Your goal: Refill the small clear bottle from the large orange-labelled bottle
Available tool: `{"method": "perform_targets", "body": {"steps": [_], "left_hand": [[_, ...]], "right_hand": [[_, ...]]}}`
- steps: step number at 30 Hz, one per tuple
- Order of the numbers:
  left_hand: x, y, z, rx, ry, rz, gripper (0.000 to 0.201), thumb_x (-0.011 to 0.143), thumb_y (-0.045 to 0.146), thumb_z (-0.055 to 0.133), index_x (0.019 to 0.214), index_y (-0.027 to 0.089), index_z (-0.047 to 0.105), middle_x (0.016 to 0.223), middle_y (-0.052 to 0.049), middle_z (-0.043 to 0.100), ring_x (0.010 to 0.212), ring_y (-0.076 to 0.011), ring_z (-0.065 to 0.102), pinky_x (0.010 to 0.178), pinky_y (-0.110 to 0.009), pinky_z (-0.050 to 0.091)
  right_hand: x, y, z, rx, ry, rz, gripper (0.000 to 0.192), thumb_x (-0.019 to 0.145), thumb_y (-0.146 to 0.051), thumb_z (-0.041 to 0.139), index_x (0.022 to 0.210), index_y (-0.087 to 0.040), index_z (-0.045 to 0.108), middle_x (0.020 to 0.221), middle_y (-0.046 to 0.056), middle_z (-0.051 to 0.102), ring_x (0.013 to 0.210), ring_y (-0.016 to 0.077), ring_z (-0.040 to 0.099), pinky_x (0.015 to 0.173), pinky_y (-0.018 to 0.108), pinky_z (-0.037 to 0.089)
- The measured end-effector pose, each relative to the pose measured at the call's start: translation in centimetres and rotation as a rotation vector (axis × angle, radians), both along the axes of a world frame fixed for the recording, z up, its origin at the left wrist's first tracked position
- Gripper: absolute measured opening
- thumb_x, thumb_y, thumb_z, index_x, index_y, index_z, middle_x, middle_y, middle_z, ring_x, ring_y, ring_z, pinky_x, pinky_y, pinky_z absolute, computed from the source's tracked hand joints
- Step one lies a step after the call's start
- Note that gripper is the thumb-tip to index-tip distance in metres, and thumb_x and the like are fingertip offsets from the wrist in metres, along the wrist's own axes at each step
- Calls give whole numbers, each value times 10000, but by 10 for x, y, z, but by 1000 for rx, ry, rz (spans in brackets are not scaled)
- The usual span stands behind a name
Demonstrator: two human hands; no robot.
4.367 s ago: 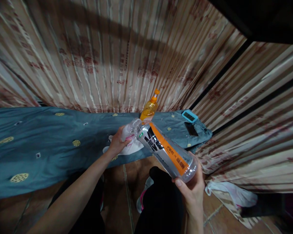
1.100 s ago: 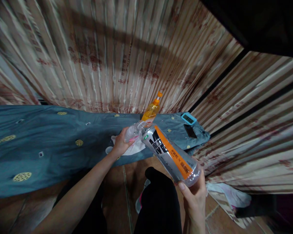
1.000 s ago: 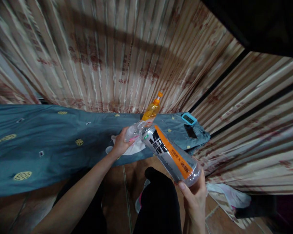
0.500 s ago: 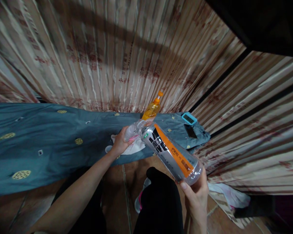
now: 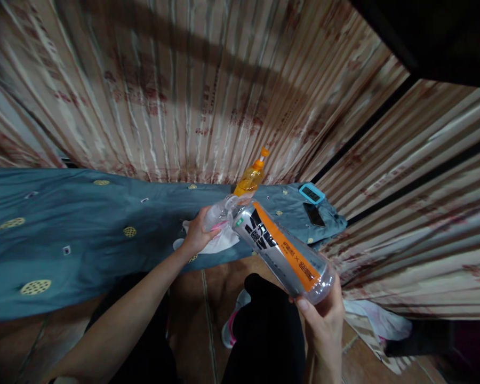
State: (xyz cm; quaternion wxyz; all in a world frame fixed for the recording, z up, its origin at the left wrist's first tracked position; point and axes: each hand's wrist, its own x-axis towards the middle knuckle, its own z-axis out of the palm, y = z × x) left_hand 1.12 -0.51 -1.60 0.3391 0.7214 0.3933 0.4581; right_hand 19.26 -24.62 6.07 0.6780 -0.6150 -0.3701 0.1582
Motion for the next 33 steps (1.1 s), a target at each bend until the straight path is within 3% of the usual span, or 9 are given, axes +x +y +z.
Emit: {"method": "perform_targets", "body": {"steps": [6,13,21,28,33], "left_hand": [[0,0,0,-33,4,-6,601,654,147,751,1199,151,498,1176,-110,655,1076,-267,636,939,-402,503],[-1,0,-3,-28,12,15,609,648,151,757,1199,171,498,1152,-93,660,1068,-267,642,934,-404,510],[-2,0,0,12,10,0,571,666,158,741,1183,173,499,1146,-82,666,1047,-249,650,912,-382,522],[-1,4,-6,55,37,1,598,657,179,738,1198,180,482,1159,-79,658,1058,-257,644,914,-392,522],[-3,4,-8,65,36,-16,636,643,187,748,1216,188,474,1171,-79,654,1060,-266,644,918,-409,523]], "right_hand": [[-3,2,0,-2,17,-8,779,642,-348,760,1362,-251,478,1228,123,546,864,230,569,548,271,473],[-2,2,-5,13,19,9,768,650,-362,754,1358,-243,480,1099,116,573,701,177,557,494,265,459],[-2,3,-5,14,18,26,769,672,-357,748,1376,-255,457,1138,115,547,677,157,560,487,258,466],[-2,2,-3,4,6,24,784,675,-351,747,1390,-245,442,1079,101,580,658,149,545,510,263,467],[-3,3,-2,16,10,5,785,655,-350,756,1374,-235,463,1147,111,590,793,199,591,579,278,479]]}}
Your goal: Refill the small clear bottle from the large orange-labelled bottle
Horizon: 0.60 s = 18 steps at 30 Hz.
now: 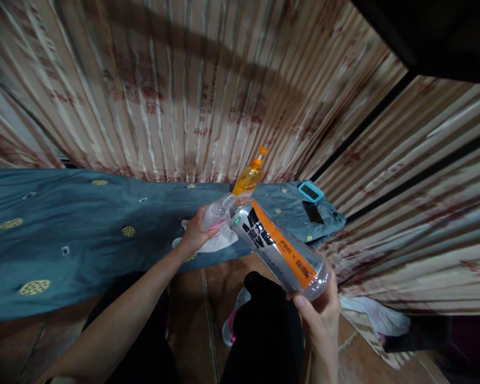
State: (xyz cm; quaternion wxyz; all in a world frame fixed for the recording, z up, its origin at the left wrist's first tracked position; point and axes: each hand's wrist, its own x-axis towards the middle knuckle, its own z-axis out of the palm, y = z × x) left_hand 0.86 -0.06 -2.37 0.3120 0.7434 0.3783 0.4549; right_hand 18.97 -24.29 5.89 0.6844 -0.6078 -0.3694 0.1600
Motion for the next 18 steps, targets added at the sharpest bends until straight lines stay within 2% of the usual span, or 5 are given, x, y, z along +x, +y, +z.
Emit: {"method": "perform_targets", "body": {"steps": [4,10,14,18], "left_hand": [[0,-1,2,-21,-7,-13,659,624,176,756,1218,187,471,1165,-79,656,1058,-270,644,918,-418,525],[0,-3,5,-29,-6,-15,643,626,161,732,1211,182,468,1139,-74,658,1040,-255,649,910,-396,528],[-1,-3,5,-30,9,-4,618,630,151,707,1203,179,476,1113,-72,663,1018,-255,656,884,-387,540],[-1,-3,5,-10,2,-4,615,639,149,693,1211,188,470,1137,-70,653,1035,-255,650,894,-392,536]], "right_hand": [[-1,1,2,11,2,-14,804,644,-344,764,1380,-233,459,1227,114,573,1018,260,583,742,325,499],[0,-1,2,6,-8,8,815,649,-341,772,1390,-231,450,1210,118,563,866,200,577,579,250,470],[0,-2,5,-1,-2,36,810,659,-340,766,1395,-245,442,1206,114,554,769,176,567,516,250,465],[0,0,6,-10,7,42,806,662,-332,764,1395,-259,438,1271,124,521,863,219,582,523,258,489]]}}
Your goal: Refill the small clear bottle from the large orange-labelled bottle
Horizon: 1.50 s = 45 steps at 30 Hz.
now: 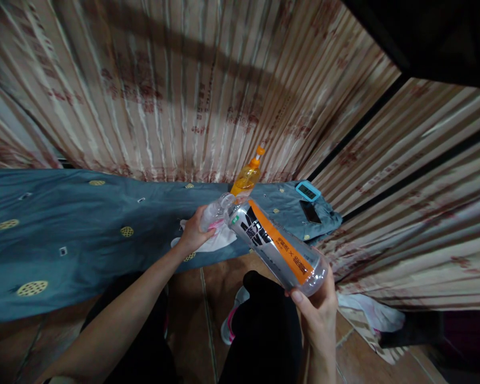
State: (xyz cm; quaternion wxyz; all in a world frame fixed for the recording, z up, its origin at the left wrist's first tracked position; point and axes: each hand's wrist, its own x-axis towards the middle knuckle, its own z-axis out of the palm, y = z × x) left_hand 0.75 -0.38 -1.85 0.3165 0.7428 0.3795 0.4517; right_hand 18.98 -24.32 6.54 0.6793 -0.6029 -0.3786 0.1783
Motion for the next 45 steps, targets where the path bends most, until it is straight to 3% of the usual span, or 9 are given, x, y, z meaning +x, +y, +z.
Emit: {"method": "perform_targets", "body": {"steps": [4,14,22,30,45], "left_hand": [[-1,-1,1,-11,6,-5,609,643,130,680,1212,178,468,1114,-74,663,1020,-253,655,890,-389,537],[-2,-1,0,-6,27,5,628,643,135,699,1223,164,460,1186,-92,645,1080,-265,636,931,-403,521],[-2,0,-2,-5,24,13,623,650,148,715,1217,182,461,1185,-87,648,1072,-263,640,927,-398,516],[-2,-2,-1,-8,8,16,576,678,177,715,1201,189,474,1140,-70,663,1031,-246,650,888,-372,522],[-2,-2,2,-37,29,50,569,647,215,753,1152,216,490,1065,-44,674,957,-233,659,837,-363,530]], "right_hand": [[1,0,-1,3,2,-5,815,656,-326,770,1396,-262,435,1283,126,513,934,245,578,530,255,498],[0,1,-4,14,-3,-6,801,660,-344,758,1390,-252,442,1168,120,556,709,173,559,486,273,476],[1,1,-2,8,-2,-9,776,648,-324,763,1364,-262,470,1226,121,519,801,193,560,509,247,456],[0,1,0,17,-3,-13,774,638,-328,772,1353,-261,484,1096,98,536,749,180,551,474,232,436],[-3,0,2,16,-21,14,749,659,-327,758,1351,-250,480,1027,77,562,638,143,533,478,261,454]]}}
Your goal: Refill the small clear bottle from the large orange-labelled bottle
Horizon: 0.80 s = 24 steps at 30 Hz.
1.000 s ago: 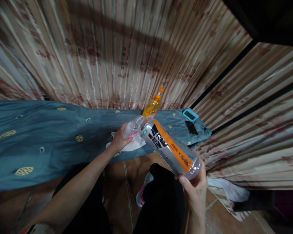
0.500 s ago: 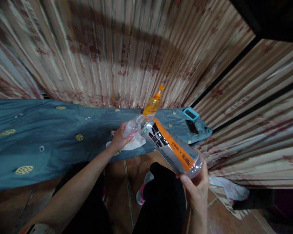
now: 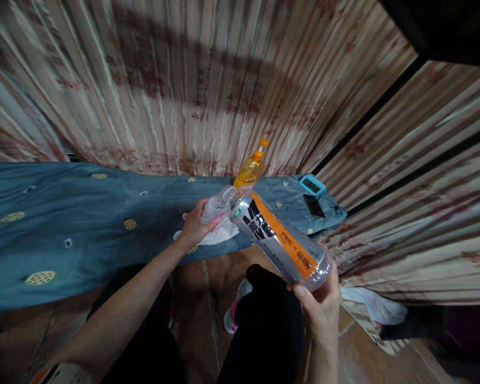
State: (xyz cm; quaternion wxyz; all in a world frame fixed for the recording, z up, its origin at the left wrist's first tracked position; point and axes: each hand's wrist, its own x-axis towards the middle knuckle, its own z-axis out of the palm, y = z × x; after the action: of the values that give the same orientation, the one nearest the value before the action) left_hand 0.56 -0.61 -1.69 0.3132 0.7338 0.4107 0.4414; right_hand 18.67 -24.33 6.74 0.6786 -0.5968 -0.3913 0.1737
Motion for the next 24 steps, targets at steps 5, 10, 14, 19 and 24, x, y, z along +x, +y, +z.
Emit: {"method": "perform_targets", "body": {"steps": [5,10,14,19,24], "left_hand": [[1,0,3,-20,19,20,573,635,211,759,1141,213,491,1065,-45,671,967,-241,661,847,-368,528],[1,0,0,-10,0,17,588,643,215,758,1157,221,473,1100,-47,655,1009,-241,653,871,-374,526],[2,0,-2,-8,-13,26,644,623,190,767,1188,221,458,1142,-58,639,1021,-245,651,893,-388,525],[2,0,1,-34,29,31,640,640,203,756,1204,198,453,1144,-74,644,1029,-250,650,907,-395,524],[1,0,2,-28,83,37,569,647,219,753,1157,207,501,1128,-68,663,1048,-259,644,913,-389,521]], "right_hand": [[0,1,1,4,-3,-9,774,655,-327,767,1364,-251,468,1166,115,539,723,174,558,477,267,482],[3,1,2,0,-14,-12,776,653,-315,770,1365,-254,469,1188,116,535,791,194,561,491,259,487],[7,0,1,0,-20,-12,768,647,-294,766,1358,-251,481,1257,122,513,900,229,564,518,241,471],[8,0,-2,9,-17,-1,777,650,-309,762,1368,-248,471,1247,128,522,879,233,577,521,253,468],[8,1,-4,10,-29,-3,784,648,-307,770,1368,-250,468,1246,129,521,902,240,572,518,255,479]]}}
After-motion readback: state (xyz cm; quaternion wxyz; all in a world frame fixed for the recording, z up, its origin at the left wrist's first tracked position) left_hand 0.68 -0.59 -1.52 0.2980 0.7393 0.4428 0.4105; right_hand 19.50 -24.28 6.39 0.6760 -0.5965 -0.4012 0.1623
